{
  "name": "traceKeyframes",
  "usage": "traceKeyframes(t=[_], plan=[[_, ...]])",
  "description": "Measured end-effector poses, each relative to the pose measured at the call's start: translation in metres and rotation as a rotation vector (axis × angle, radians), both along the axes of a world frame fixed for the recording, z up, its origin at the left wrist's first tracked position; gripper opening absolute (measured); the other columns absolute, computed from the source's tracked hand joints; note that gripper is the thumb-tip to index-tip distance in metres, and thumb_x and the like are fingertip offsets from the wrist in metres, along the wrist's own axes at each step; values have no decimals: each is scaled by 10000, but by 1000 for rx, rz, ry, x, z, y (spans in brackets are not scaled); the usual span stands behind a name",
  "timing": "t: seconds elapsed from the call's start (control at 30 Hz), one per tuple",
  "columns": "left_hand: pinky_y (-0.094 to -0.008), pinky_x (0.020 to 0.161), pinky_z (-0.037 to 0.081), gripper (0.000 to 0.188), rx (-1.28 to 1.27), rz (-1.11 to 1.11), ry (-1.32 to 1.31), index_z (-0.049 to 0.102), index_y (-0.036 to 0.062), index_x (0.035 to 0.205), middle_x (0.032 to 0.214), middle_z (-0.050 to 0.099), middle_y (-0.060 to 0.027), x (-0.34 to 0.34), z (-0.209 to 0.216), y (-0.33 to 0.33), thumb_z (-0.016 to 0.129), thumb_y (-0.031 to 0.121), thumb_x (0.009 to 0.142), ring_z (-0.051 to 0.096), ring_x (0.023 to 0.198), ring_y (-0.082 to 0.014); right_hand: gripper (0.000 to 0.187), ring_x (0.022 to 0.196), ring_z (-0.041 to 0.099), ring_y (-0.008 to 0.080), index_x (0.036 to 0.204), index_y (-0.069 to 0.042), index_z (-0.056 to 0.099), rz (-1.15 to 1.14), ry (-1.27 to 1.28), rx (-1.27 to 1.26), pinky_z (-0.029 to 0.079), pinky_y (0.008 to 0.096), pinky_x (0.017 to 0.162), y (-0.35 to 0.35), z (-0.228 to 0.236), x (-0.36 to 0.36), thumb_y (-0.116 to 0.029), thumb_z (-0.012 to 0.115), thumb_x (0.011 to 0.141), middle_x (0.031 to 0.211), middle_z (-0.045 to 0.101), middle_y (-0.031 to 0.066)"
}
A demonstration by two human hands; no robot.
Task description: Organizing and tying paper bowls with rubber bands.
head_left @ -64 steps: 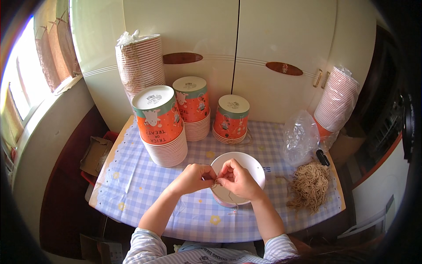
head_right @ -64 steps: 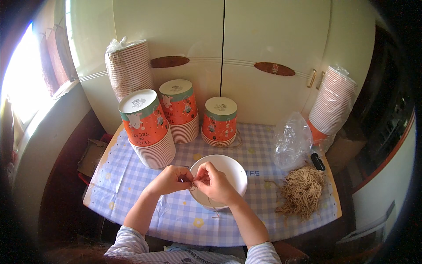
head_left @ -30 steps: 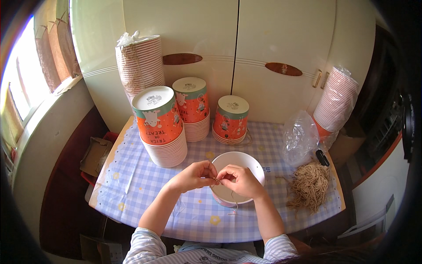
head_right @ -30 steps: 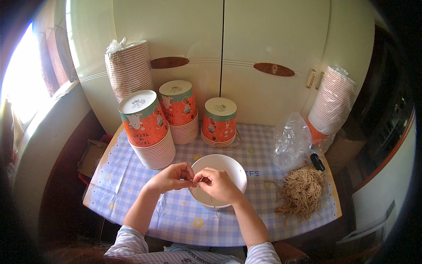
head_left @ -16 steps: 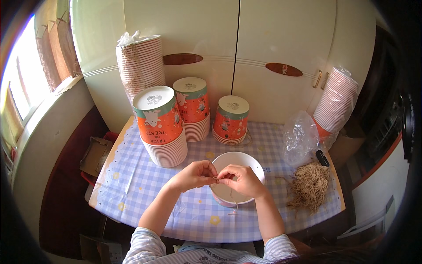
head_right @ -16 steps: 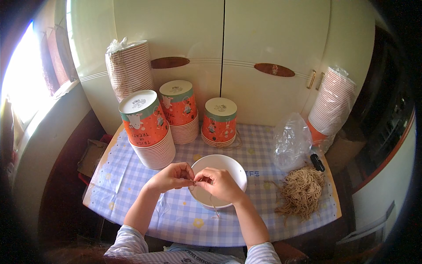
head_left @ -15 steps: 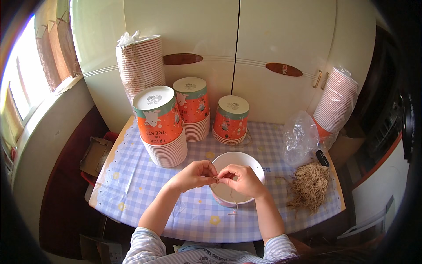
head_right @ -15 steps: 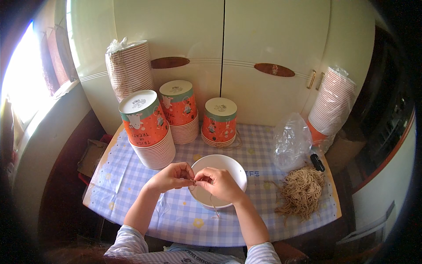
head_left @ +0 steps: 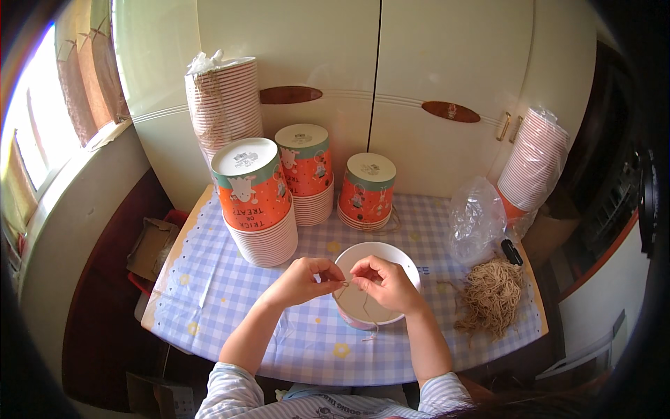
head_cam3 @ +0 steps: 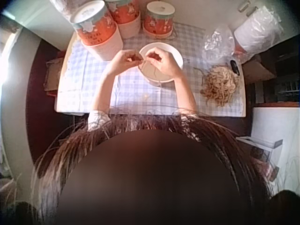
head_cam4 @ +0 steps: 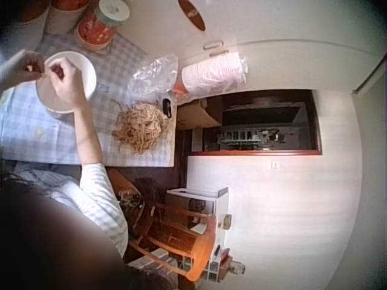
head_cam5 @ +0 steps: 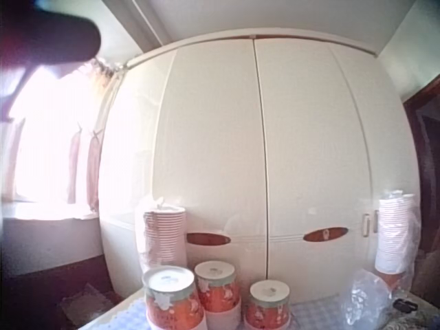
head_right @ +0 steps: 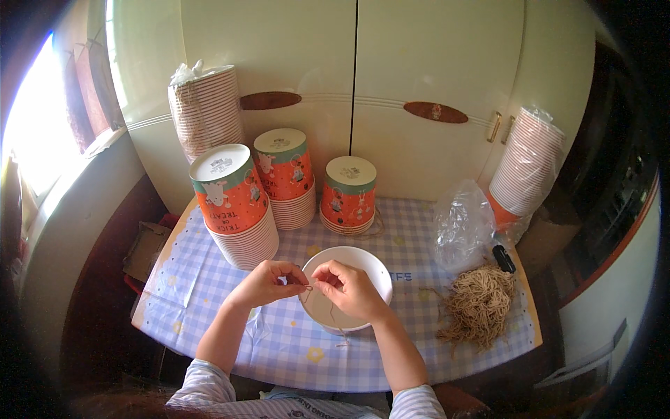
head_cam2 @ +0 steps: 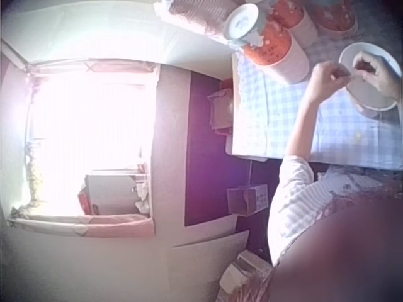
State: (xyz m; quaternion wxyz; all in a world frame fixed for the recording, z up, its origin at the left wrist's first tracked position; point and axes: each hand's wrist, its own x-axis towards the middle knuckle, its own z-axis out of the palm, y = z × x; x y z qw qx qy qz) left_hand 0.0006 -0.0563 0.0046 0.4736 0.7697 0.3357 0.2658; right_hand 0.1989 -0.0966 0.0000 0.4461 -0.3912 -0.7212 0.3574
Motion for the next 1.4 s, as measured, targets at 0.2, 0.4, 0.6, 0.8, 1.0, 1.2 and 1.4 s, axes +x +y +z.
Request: traceKeyframes(t=[0.2,0.4,0.6,0.8,1.0,1.2,1.4], plan=[[-199,599,456,74,37,9,-107,618,28,830,788,618,-4,1,-1,0,641,31,760,565,718,-60,108,718,595,109,894,-4,546,2,9,-50,492,242,654,0,-3,0,0,587,794,807,606,49],[-185,579,436,90,41,10,-294,598,50,845,774,619,10,2,-2,-5,644,58,768,558,681,-42,120,708,571,82,924,-5,557,16,0,-126,470,225,614,-1,-1,-2,-5,581,806,812,593,35],[-205,593,453,131,62,81,-261,588,45,860,794,607,-2,2,-1,-8,655,57,748,560,684,-59,150,755,544,58,968,-7,566,71,10,-98,449,203,631,2,-8,-2,-36,584,822,837,583,21],[-274,623,470,203,287,87,76,608,50,882,837,574,-54,-2,3,-4,673,88,694,561,757,-175,129,750,544,53,957,-10,571,39,24,-145,451,198,642,2,-2,-2,-30,569,830,846,587,9],[-294,650,469,162,420,-58,91,633,62,865,816,590,-71,0,-6,0,659,137,724,562,763,-201,116,713,534,46,947,-16,564,27,16,-86,449,194,628,0,0,-1,-43,568,834,822,579,-6],[-194,611,420,121,-345,-34,-412,555,5,803,773,619,-45,-4,-2,5,572,119,838,546,720,-76,117,704,540,60,940,-25,571,42,62,-105,450,201,629,0,-1,9,-65,574,830,815,590,8],[-210,589,447,184,-157,64,-196,629,-33,874,704,601,-26,7,-12,1,576,141,846,543,650,-72,113,698,525,48,946,-33,565,113,196,-171,440,197,624,-9,10,8,-89,561,848,820,574,-15]])
